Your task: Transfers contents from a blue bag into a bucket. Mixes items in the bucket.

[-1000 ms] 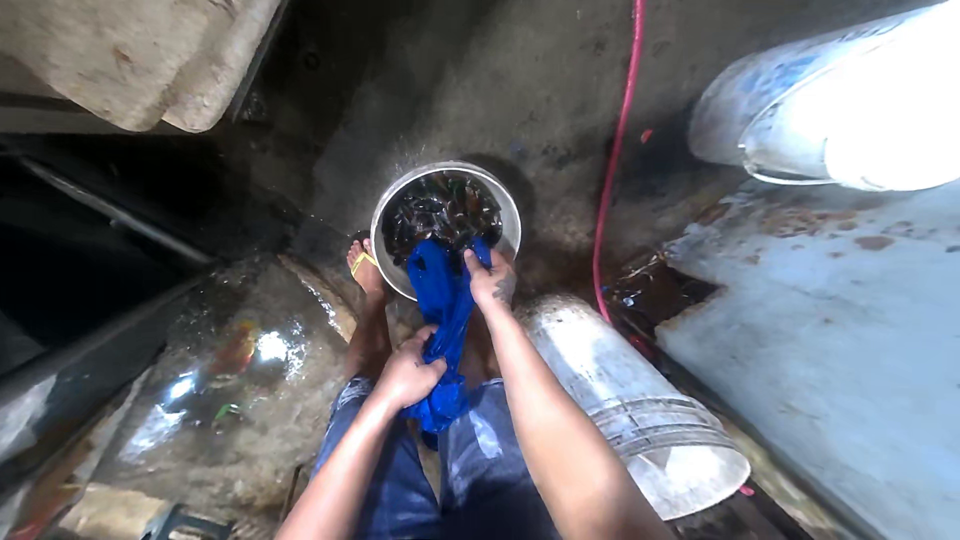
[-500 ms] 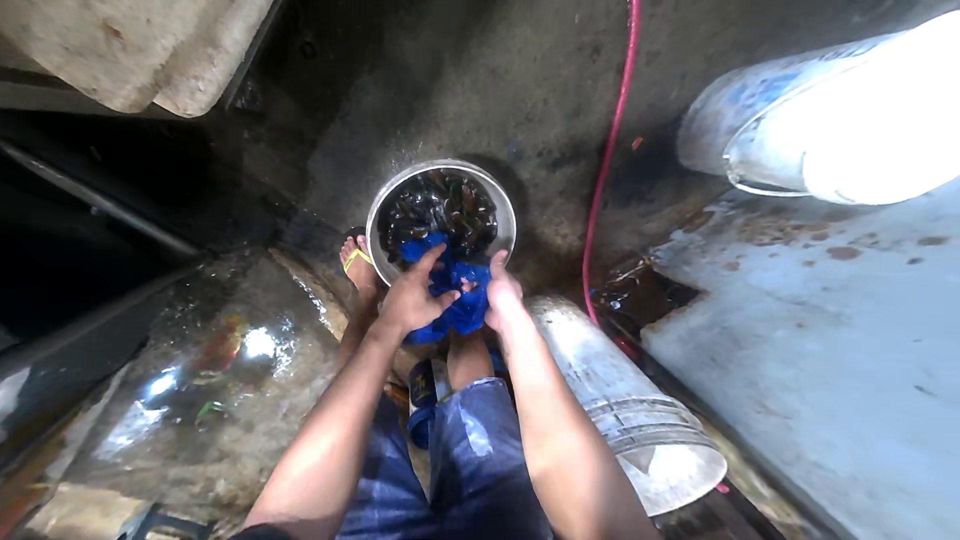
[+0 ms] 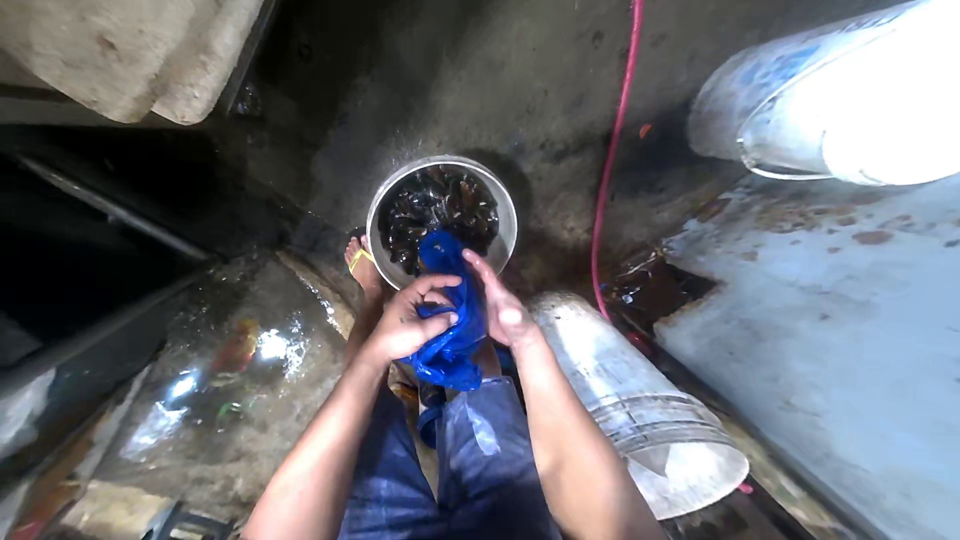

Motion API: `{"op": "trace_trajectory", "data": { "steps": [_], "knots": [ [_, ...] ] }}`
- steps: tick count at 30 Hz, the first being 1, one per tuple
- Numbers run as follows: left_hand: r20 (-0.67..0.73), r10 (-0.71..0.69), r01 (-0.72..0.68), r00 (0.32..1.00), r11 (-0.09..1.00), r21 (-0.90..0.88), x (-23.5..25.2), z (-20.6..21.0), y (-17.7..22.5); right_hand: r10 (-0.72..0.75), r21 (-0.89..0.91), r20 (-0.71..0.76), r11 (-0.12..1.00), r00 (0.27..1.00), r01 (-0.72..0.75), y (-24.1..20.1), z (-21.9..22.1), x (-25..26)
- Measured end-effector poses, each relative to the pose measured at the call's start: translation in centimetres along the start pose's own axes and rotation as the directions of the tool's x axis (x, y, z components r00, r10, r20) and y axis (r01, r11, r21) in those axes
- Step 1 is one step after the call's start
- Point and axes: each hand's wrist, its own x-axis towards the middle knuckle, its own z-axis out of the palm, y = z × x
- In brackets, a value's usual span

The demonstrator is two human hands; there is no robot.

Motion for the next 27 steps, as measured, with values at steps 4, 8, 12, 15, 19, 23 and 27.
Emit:
{"op": "trace_trajectory", "data": {
  "steps": [4, 8, 12, 15, 19, 23, 27],
  "knots": [
    [-0.234, 0.193, -0.147, 0.953, 0.969, 0.198, 1.3, 0.8, -0.1, -0.037, -0.052, 0.001, 0.998, 0.999, 0.037, -1.1, 4.4, 0.5],
    [-0.556, 0.28, 0.032, 0.783, 0.874, 0.485, 2.2, -0.9, -1.0, -0.151, -0.456, -0.455, 0.886, 0.878, -0.084, 0.4, 5.7, 1.7],
    [-0.301, 0.056, -0.016, 0.952, 0.991, 0.136, 1.7, -3.7, -1.4, -0.151, -0.152, -0.408, 0.984, 0.901, 0.096, 0.3, 6.4, 2.2],
    [-0.28, 0.022, -0.067, 0.96, 0.986, -0.154, 2.3, -2.3, -1.9, -0.247, -0.54, -0.483, 0.839, 0.84, -0.063, 0.1, 6.8, 3.3],
    [-0.474, -0.015, -0.123, 0.88, 0.958, -0.257, 3.2, -0.8, -2.0, -0.256, -0.624, -0.543, 0.76, 0.8, -0.18, 0.4, 5.8, 4.2],
    [-0.626, 0.021, -0.233, 0.78, 0.937, -0.26, 3.9, -0.8, -1.2, -0.289, -0.528, -0.463, 0.849, 0.838, 0.001, -0.2, 5.6, 3.1],
    [-0.545, 0.217, -0.204, 0.81, 0.975, 0.085, 3.3, 1.3, -1.2, 0.027, 0.194, -0.403, 0.979, 0.915, 0.056, -0.2, 6.6, 2.4]
  ]
}}
